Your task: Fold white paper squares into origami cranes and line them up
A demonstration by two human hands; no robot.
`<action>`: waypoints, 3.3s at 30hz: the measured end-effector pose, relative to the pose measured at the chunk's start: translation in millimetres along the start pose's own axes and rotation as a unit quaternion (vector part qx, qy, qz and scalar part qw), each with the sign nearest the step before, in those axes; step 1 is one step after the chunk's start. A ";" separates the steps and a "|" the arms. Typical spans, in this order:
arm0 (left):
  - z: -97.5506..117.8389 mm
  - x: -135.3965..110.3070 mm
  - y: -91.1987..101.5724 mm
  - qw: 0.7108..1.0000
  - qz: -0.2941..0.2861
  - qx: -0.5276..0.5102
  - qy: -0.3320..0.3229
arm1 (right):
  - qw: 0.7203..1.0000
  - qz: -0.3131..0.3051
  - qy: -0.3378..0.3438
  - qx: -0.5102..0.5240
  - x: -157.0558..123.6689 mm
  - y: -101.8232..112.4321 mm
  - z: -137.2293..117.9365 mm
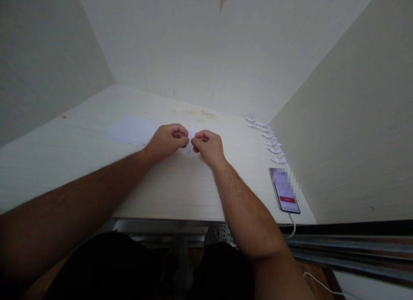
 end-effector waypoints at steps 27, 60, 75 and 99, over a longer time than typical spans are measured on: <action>-6.5 0.0 -5.8 0.967 -0.057 -0.237 0.076 | 0.995 -0.089 0.035 0.035 1.0 0.1 -1.9; -8.2 1.9 -1.5 0.967 -0.030 -0.244 0.061 | 0.996 -0.052 -0.017 0.073 2.9 3.9 2.8; -6.7 2.9 -0.7 0.964 0.001 -0.264 0.038 | 0.991 -0.075 -0.033 0.102 0.9 0.6 2.3; -2.0 3.8 0.6 0.983 0.096 -0.153 -0.034 | 0.981 0.059 0.126 -0.135 -6.2 1.0 -5.8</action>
Point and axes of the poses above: each hand's wrist, its own x-axis towards the middle knuckle, its own y-axis out of the back of the hand, z = x × y, the point moved 4 cm from there along x, towards the middle knuckle, and after that the axes turned 6 degrees about -y, right-handed, at the moved point
